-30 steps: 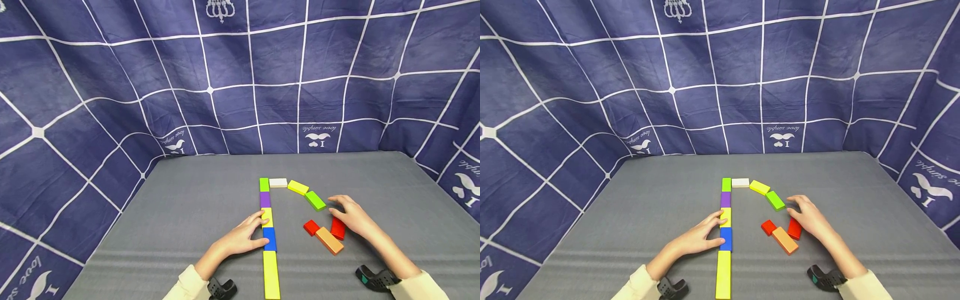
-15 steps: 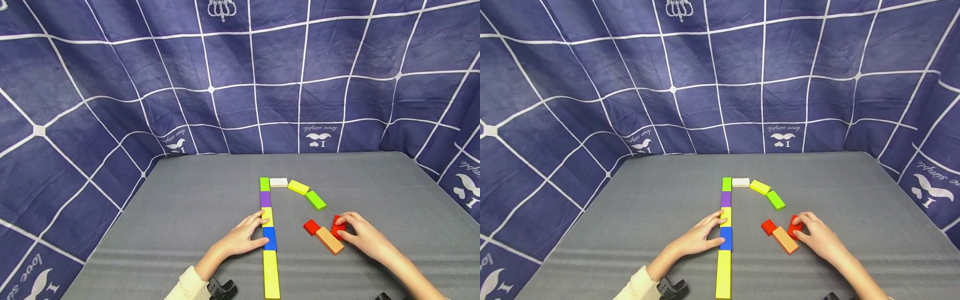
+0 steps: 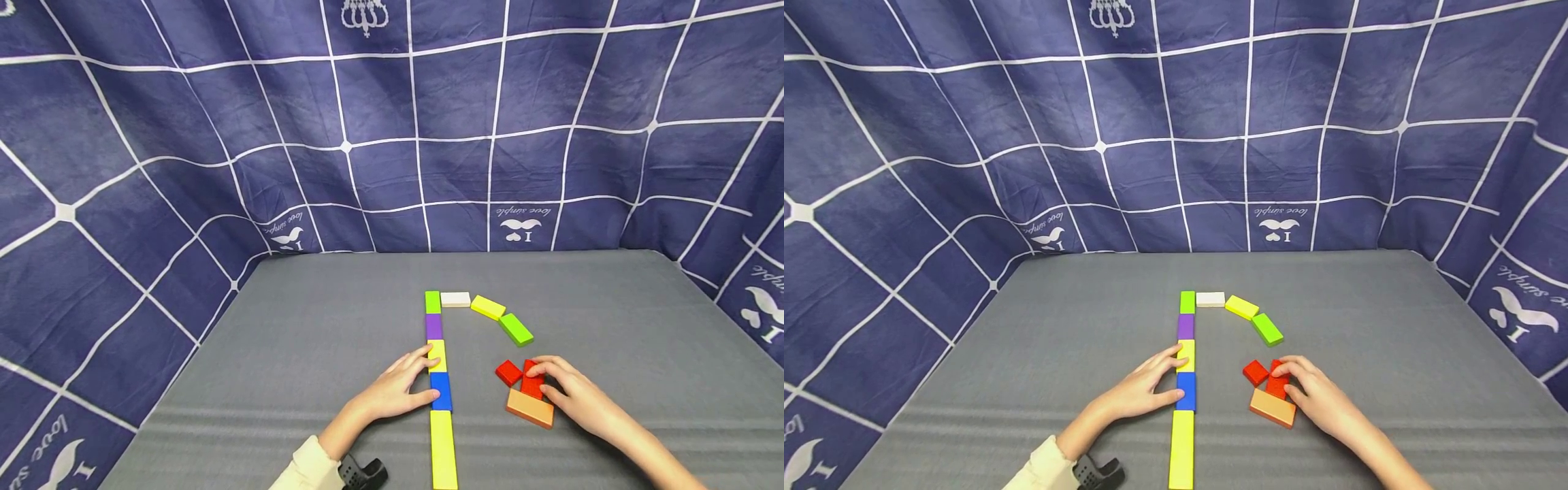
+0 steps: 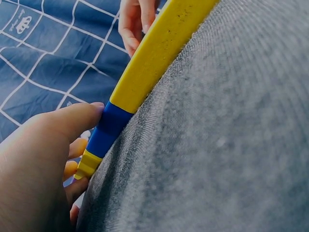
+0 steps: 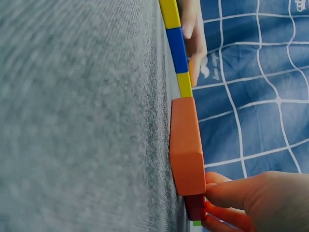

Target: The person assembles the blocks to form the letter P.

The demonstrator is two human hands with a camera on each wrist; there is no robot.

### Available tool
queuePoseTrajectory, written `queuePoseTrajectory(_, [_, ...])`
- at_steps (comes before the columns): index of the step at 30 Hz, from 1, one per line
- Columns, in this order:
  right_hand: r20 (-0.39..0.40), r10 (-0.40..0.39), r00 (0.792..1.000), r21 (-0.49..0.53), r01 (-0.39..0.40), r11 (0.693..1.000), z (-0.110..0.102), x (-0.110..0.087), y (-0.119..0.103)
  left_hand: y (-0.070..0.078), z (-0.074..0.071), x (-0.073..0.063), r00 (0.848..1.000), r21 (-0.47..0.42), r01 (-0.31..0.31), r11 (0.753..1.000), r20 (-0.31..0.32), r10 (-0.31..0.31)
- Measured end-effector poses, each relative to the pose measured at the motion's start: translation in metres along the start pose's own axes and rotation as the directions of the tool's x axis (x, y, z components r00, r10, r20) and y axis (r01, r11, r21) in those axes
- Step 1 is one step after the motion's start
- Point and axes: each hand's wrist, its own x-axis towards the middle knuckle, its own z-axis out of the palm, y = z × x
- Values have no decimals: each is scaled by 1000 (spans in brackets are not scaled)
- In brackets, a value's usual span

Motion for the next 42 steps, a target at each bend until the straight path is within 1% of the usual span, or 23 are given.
queuePoseTrajectory(2, [0,10,1000,11,-10,1000,1,2,0,1,0,0,1000,-5,1,1000,4,-1])
queuePoseTrajectory(4, [-7,0,1000,42,0,999,3,4,0,1,0,0,1000,-5,0,1000,5,0])
queuePoseTrajectory(8, [-13,-46,999,89,47,995,8,9,0,1,0,0,1000,-3,-7,1000,2,7])
queuePoseTrajectory(11, [18,-55,998,94,53,994,11,13,-4,1,0,0,1000,-3,-10,1000,-2,10])
queuePoseTrajectory(14, [55,-40,998,73,36,997,14,15,-10,0,0,0,1000,-4,-10,1000,-1,10])
queuePoseTrajectory(17, [72,-7,997,27,5,1000,14,15,-16,0,0,0,1000,-2,-7,1000,0,7])
queuePoseTrajectory(22, [27,34,999,-49,-32,998,14,16,-21,0,0,1,1000,2,-7,1000,-3,7])
queuePoseTrajectory(26, [5,95,995,-75,-94,993,15,17,-20,0,0,1,1000,-3,-9,1000,-3,9])
queuePoseTrajectory(29, [1,149,989,-80,-148,986,16,19,-18,1,0,2,1000,-1,-7,1000,-4,7])
queuePoseTrajectory(32, [7,170,985,-75,-169,983,15,19,-14,1,0,2,1000,2,-5,1000,-4,5])
queuePoseTrajectory(38, [77,174,982,-14,-174,985,10,20,-9,1,0,2,1000,4,-7,1000,-4,7])
queuePoseTrajectory(42, [96,175,980,-4,-176,984,11,20,-8,1,2,1,1000,4,-15,1000,-9,15])
